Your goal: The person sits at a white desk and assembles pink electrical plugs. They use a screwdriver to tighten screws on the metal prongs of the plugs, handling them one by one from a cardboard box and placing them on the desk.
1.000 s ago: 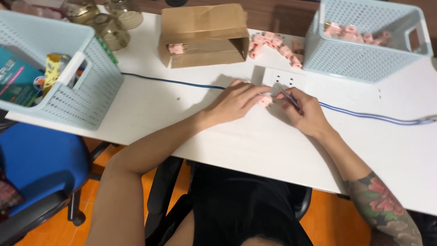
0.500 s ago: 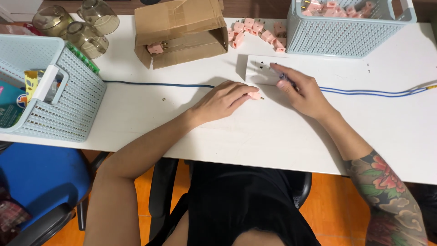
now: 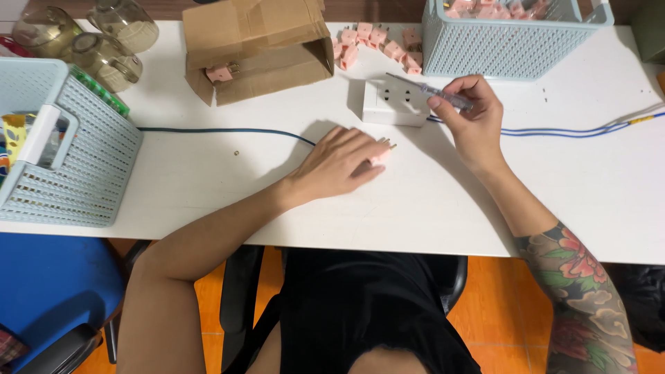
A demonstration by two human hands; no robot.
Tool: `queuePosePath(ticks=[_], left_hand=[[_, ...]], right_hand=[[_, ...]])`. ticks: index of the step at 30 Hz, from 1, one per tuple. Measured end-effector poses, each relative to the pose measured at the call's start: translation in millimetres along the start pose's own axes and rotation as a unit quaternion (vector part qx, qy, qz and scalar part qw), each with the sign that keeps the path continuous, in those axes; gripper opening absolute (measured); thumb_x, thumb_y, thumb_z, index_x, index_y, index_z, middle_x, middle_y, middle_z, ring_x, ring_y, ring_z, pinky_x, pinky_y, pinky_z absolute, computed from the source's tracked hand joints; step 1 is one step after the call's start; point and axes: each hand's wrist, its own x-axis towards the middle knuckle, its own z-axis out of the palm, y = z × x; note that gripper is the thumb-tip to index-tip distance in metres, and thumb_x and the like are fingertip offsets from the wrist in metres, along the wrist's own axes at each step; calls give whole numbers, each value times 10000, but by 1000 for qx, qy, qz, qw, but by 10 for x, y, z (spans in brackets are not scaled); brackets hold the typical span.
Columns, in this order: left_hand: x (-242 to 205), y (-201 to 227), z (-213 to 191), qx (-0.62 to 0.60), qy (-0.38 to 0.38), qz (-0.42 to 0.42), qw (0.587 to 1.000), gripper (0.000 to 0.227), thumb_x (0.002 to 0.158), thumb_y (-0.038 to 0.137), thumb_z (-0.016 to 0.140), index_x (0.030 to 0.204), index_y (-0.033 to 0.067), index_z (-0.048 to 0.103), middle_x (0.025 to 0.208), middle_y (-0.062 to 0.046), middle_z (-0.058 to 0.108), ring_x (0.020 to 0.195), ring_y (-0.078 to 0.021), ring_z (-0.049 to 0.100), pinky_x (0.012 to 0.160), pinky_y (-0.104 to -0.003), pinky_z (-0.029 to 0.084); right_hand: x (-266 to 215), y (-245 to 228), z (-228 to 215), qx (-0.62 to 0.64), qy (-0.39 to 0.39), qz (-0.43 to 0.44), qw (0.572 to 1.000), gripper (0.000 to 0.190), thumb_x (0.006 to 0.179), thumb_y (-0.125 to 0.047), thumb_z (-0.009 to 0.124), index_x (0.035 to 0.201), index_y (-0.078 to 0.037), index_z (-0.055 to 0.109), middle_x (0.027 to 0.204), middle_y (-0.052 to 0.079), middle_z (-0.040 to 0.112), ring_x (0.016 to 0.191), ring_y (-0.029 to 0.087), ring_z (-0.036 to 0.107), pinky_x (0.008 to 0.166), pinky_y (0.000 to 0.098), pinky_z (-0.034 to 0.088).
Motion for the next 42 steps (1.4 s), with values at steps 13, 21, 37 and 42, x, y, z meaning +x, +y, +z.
queuePosePath(ticks=[13, 21, 37, 42], left_hand=[[-56, -5, 173, -87, 8, -152, 985, 301, 1044, 245, 865, 1306, 167, 740, 1188, 32, 712, 1017, -236, 721, 971, -442, 465], [-110, -59, 274, -119, 34, -130, 984, 269, 1018, 183, 919, 1235, 127, 770, 1178, -2, 649, 931, -225, 687, 962, -409, 524], [-107, -148, 361, -148, 50, -131, 979, 357, 924, 255, 940, 1214, 111, 788, 1065, -42, 707, 859, -237, 773, 851, -400, 543], [-115, -146, 337, -159, 29, -151, 975, 358, 962, 270, 920, 1261, 112, 802, 1079, -36, 704, 876, -228, 773, 866, -393, 537]], right_hand=[[-324, -564, 277, 118, -105, -93, 983, 383, 1233, -163, 661, 1538, 59, 598, 1281, 162, 584, 1185, 350, 768, 1145, 472, 696], [-374, -603, 358, 72, -148, -104, 981, 281, 1233, -170, 649, 1430, 30, 625, 1257, 204, 692, 1185, 349, 785, 1105, 453, 657], [-318, -320, 387, 89, -143, -153, 974, 314, 1078, 28, 788, 1335, 156, 660, 1140, 222, 693, 1123, 357, 808, 965, 456, 674], [-324, -324, 378, 62, -143, -147, 977, 316, 1046, 25, 808, 1317, 119, 676, 1134, 201, 707, 1127, 349, 822, 985, 450, 680]])
